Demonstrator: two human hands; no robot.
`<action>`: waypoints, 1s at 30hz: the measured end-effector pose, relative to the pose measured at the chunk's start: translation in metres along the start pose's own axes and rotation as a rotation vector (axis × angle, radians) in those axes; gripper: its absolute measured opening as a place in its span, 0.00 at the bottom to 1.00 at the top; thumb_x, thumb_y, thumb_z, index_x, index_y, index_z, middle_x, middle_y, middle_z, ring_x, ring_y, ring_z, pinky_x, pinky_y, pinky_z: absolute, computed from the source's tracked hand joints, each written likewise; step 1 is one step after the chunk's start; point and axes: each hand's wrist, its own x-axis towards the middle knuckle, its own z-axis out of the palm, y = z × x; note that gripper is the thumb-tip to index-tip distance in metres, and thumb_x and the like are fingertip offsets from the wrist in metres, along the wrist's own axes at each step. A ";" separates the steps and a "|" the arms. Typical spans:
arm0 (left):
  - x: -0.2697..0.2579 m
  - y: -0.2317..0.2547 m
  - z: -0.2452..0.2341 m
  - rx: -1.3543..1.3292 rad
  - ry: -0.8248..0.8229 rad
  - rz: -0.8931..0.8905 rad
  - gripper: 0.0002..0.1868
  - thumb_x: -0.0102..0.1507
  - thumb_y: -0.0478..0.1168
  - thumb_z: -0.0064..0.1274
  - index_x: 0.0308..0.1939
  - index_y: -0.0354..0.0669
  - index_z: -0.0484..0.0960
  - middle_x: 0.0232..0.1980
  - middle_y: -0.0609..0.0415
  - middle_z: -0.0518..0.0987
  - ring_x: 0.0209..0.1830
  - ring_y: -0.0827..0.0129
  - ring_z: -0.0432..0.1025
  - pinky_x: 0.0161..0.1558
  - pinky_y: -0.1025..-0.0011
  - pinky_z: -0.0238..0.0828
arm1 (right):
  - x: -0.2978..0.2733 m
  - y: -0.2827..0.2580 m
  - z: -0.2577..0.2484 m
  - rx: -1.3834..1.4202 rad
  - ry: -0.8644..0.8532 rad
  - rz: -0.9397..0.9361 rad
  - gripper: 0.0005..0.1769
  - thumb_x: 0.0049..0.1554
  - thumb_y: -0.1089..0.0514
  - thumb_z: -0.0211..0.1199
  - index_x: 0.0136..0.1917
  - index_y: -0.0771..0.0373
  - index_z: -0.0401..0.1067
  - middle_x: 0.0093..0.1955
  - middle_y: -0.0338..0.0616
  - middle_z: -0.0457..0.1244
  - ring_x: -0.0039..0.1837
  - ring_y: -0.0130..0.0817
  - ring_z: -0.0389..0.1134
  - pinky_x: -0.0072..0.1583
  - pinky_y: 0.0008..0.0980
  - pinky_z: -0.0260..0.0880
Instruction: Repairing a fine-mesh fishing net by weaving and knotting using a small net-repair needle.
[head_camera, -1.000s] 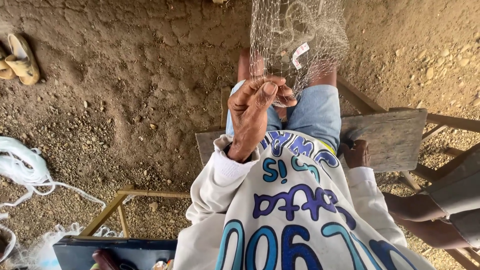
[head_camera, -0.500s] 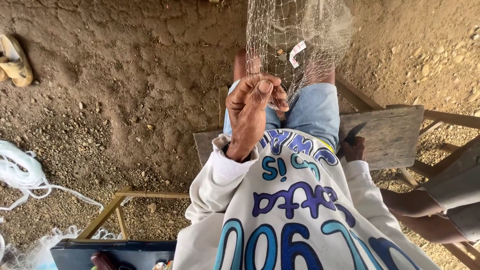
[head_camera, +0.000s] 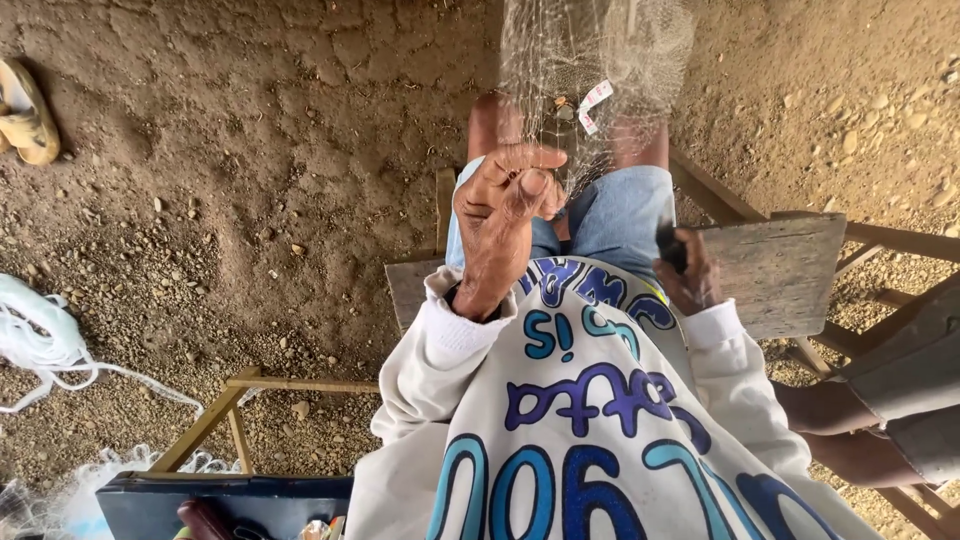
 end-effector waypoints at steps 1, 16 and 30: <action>0.001 0.005 0.005 0.002 0.002 0.000 0.11 0.60 0.35 0.47 0.39 0.24 0.71 0.21 0.43 0.69 0.20 0.68 0.63 0.28 0.72 0.64 | 0.004 -0.012 0.001 0.001 -0.003 0.000 0.25 0.47 0.50 0.58 0.55 0.59 0.57 0.44 0.62 0.60 0.46 0.66 0.62 0.47 0.58 0.61; -0.004 0.019 0.005 0.092 0.059 0.038 0.16 0.57 0.41 0.52 0.37 0.26 0.74 0.20 0.52 0.66 0.18 0.79 0.59 0.27 0.77 0.64 | 0.018 -0.045 0.013 -0.071 -0.064 -0.019 0.17 0.61 0.47 0.49 0.39 0.60 0.63 0.30 0.54 0.58 0.37 0.58 0.62 0.38 0.48 0.61; -0.012 0.021 0.006 0.079 0.090 0.114 0.11 0.55 0.35 0.53 0.37 0.30 0.73 0.26 0.44 0.71 0.16 0.81 0.54 0.22 0.82 0.56 | 0.066 -0.190 -0.046 0.618 -0.146 -0.138 0.13 0.60 0.58 0.47 0.46 0.72 0.63 0.33 0.53 0.62 0.37 0.36 0.65 0.41 0.31 0.65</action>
